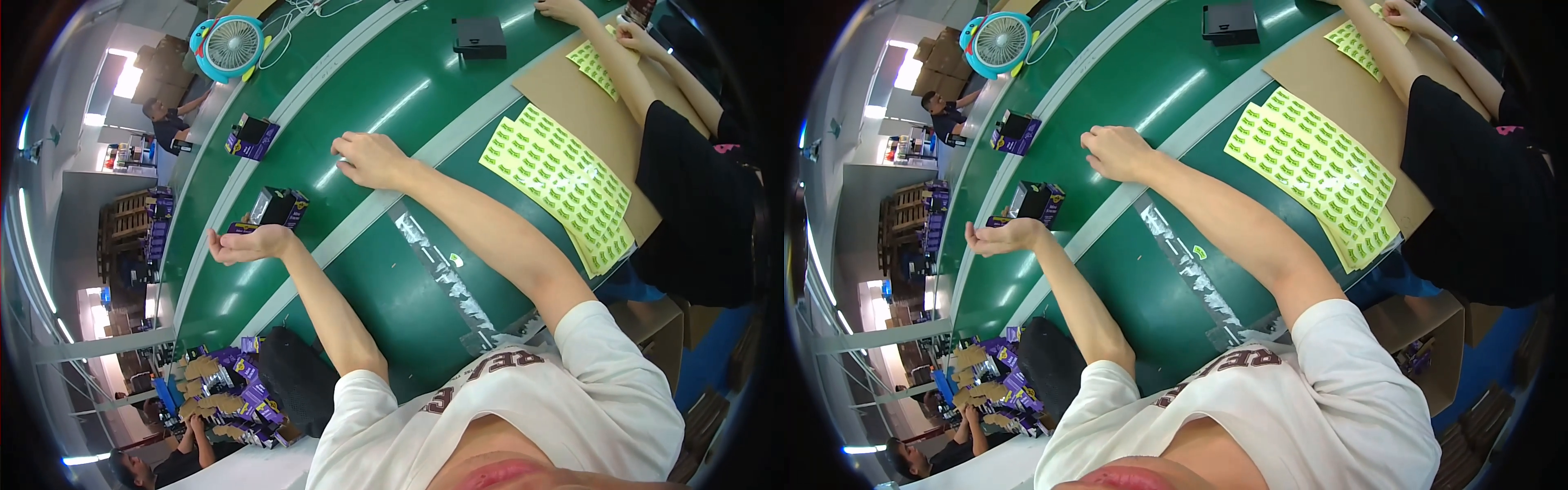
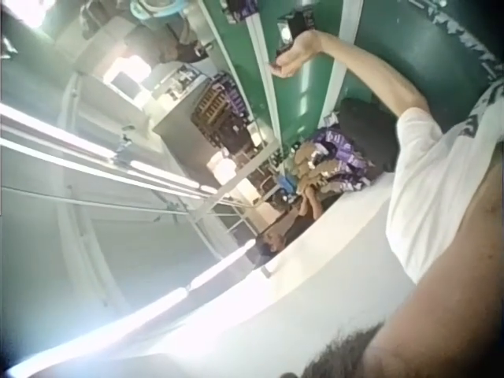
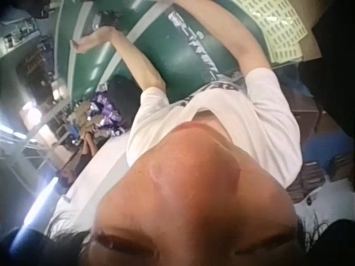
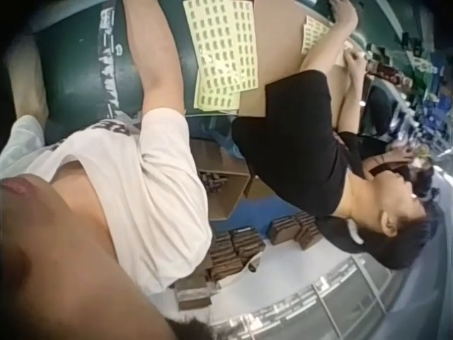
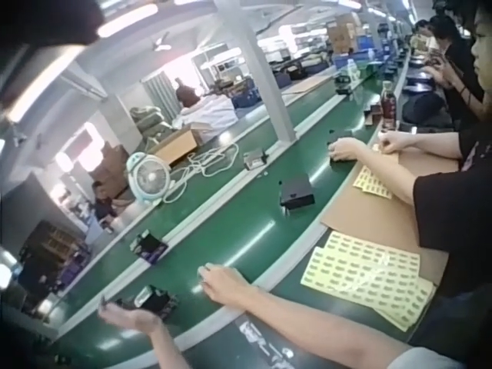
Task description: Packaging products into small cardboard boxes at an assembly line workstation.
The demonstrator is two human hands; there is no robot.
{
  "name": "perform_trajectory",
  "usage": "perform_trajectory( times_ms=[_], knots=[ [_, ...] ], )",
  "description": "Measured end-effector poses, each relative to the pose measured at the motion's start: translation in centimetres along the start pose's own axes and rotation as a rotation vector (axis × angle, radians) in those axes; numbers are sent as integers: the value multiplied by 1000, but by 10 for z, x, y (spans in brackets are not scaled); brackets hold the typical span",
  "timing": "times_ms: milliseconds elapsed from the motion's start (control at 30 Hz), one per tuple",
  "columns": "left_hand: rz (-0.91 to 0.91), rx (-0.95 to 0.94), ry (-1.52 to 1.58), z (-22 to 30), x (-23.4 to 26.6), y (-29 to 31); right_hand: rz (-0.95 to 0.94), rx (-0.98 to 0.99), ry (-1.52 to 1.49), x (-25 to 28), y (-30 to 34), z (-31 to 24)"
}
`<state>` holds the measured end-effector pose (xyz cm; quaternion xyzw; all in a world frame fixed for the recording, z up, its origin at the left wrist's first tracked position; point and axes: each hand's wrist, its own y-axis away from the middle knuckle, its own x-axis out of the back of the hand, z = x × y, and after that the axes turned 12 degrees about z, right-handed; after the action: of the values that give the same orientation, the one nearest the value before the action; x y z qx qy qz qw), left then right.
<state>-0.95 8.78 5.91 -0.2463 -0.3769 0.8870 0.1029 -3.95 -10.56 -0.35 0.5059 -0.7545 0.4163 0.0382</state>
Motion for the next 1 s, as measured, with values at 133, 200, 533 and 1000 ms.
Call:
perform_trajectory(
  times_ms=[133, 200, 533, 1000],
  knots=[
    [-243, -103, 266, 51, -6, 29, 29, 2, -22, 5, 1, 4],
    [-513, -153, 381, 61, -6, 54, 29, -23, -33, 3, -1, 2],
    [-602, 266, 272, 57, -21, 149, 436, -11, -27, 29, -37, 51],
    [-587, 560, 262, 38, 7, 114, -672, 411, -591, -83, 30, -220]
  ],
)
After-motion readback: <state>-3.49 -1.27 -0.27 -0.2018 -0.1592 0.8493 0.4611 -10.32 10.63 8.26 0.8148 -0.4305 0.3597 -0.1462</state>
